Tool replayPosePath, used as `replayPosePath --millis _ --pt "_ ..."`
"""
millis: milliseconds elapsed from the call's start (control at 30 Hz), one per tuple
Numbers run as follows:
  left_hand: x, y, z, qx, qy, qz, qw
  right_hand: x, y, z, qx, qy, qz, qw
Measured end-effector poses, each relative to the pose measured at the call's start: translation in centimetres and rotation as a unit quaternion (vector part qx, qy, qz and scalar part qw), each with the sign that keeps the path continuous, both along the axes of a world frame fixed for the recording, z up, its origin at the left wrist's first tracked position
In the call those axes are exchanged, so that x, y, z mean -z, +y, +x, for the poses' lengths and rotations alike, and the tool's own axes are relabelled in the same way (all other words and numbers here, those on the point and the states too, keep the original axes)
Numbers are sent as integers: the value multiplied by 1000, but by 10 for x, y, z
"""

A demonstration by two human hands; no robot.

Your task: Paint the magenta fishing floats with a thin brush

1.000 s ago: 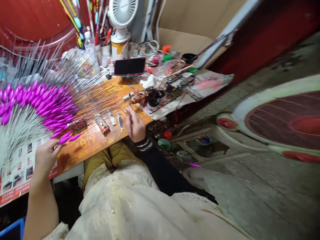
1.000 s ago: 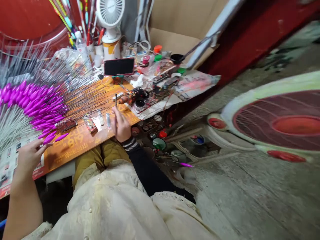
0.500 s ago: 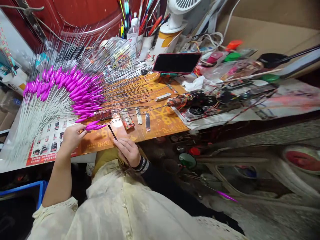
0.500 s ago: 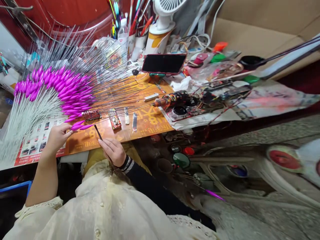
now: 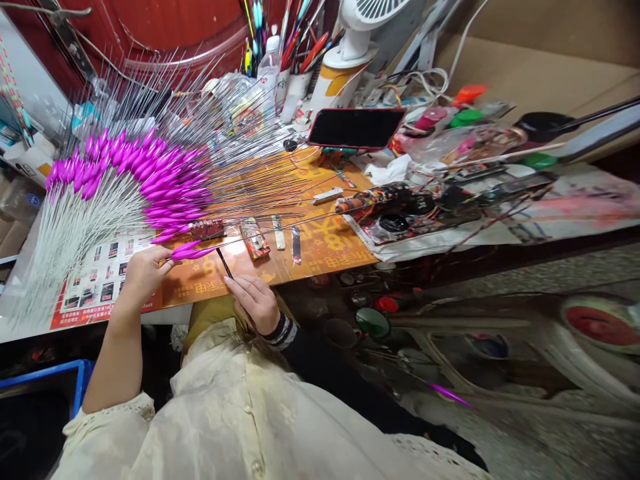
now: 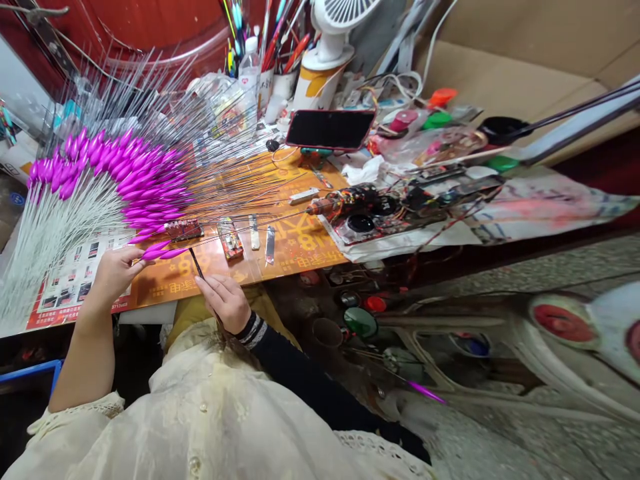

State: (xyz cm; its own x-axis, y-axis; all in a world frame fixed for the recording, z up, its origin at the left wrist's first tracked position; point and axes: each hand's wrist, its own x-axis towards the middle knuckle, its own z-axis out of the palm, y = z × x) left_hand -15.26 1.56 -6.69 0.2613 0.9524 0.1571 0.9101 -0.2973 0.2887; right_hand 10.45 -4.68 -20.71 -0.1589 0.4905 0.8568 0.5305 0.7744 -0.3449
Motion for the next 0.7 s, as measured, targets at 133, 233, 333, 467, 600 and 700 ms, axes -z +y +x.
replayPosePath --millis 133,233,333,467,600,700 --pt "-1 0 0 1 -1 -9 1000 -3 1 -1 21 -11 19 1000" --pt "-2 0 0 2 1 -10 1000 -7 1 -2 30 -15 30 999" --pt "-2 1 0 5 6 -12 1000 -10 0 -2 34 -15 31 999" --pt "-4 0 1 0 11 -15 1000 -10 1 -3 36 -8 37 999" --pt "-4 0 1 4 6 -18 1000 -6 2 -4 44 -2 37 998" --pt "-2 0 0 6 10 -2 1000 -3 3 -4 44 5 39 998"
